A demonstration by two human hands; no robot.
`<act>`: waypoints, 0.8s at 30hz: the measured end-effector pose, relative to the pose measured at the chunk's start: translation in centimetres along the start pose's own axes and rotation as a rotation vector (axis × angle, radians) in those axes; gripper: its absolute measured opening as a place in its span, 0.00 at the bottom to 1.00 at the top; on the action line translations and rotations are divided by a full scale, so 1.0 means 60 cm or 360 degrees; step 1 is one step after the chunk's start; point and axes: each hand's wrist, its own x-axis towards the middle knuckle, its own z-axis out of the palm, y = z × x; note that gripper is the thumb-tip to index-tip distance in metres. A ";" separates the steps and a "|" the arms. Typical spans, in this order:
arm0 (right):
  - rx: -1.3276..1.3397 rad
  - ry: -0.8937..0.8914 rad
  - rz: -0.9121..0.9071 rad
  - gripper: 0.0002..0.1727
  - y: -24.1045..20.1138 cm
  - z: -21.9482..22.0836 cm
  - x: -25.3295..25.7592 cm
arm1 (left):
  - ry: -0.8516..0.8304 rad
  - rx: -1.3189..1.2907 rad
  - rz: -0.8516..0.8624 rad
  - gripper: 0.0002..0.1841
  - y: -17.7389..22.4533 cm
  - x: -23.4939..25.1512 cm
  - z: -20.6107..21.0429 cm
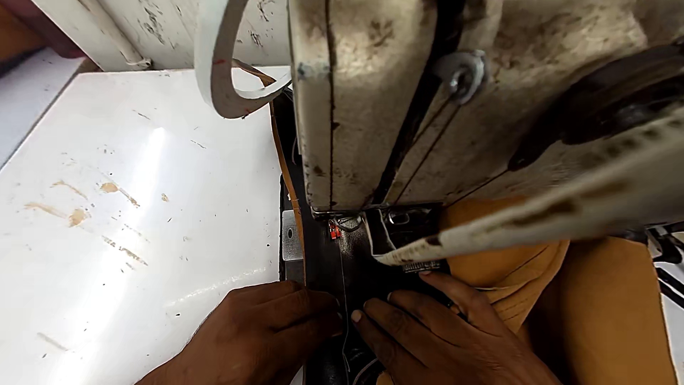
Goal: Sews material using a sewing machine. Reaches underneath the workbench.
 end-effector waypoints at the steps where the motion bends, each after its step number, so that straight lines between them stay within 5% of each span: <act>1: 0.0016 0.0009 -0.0008 0.24 0.002 0.000 0.000 | -0.0009 0.0001 0.0008 0.09 0.000 0.000 -0.001; 24: 0.0076 0.0142 -0.0230 0.22 0.032 0.019 0.001 | -0.0050 0.0231 0.0129 0.11 0.007 0.003 0.005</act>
